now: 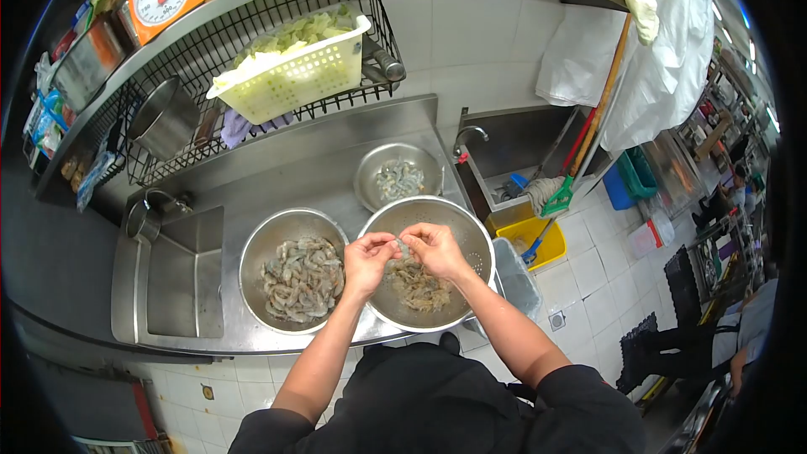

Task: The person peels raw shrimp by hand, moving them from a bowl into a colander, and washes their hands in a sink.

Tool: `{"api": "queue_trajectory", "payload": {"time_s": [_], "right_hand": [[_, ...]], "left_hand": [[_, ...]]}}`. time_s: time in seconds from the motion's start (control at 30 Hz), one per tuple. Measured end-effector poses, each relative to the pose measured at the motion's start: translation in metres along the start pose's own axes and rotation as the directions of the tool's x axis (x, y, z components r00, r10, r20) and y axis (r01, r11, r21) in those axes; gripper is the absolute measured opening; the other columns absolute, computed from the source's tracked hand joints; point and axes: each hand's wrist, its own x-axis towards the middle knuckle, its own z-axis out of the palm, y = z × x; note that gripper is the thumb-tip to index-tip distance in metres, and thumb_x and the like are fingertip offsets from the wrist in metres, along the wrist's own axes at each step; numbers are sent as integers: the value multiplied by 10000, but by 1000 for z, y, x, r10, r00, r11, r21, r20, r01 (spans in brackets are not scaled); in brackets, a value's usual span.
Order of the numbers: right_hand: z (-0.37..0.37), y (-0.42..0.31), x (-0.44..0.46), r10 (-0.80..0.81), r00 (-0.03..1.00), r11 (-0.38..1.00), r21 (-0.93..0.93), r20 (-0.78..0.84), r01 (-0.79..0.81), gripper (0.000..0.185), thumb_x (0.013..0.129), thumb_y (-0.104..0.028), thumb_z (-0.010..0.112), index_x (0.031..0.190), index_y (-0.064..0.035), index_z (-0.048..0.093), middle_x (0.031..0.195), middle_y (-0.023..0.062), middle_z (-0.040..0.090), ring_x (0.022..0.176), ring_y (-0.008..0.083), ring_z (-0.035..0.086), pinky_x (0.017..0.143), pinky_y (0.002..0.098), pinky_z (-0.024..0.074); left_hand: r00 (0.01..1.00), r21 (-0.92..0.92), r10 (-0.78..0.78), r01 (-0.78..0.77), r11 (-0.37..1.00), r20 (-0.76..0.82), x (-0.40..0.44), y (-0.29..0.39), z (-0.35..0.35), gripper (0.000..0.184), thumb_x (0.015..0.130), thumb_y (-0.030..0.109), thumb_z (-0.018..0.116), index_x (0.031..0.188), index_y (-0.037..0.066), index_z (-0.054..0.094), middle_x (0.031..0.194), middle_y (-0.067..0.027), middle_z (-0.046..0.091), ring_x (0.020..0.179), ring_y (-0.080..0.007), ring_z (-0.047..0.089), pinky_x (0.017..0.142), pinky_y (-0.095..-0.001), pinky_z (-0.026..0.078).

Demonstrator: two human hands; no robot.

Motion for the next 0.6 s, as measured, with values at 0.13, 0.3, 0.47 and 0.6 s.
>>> {"api": "queue_trajectory", "payload": {"time_s": [0.13,0.3,0.47,0.6], "right_hand": [[3,2,-2,2,1000,996,84,16,-4,106,924,-64,613,998,-1,655,800,4,648,658,41,548,578,189,442],[2,5,-11,-92,996,982,-165,6,92,117,906,-57,620,985,27,640,809,21,651,740,62,588,639,227,480],[-22,0,-19,76,967,884,-465,241,47,189,866,-116,674,997,15,638,829,58,658,773,92,603,678,257,488],[-23,12,-20,-398,909,604,-709,127,364,249,851,-162,697,1034,-7,630,855,68,638,751,109,580,671,260,479]], "left_hand": [[1000,-59,-8,7,998,-27,-4,2,3,127,863,-32,650,981,-74,632,861,-130,678,737,-169,675,697,-282,573],[989,-98,36,-50,994,-144,-1,5,8,126,861,-28,652,981,-61,632,861,-120,674,737,-158,663,698,-269,565],[983,-41,9,-17,999,-184,4,5,3,149,854,-6,672,989,-54,630,860,-100,675,714,-134,637,671,-248,543],[984,-57,-53,44,997,-168,3,2,5,164,848,13,689,991,-45,633,858,-93,676,692,-119,616,635,-237,518]]}}
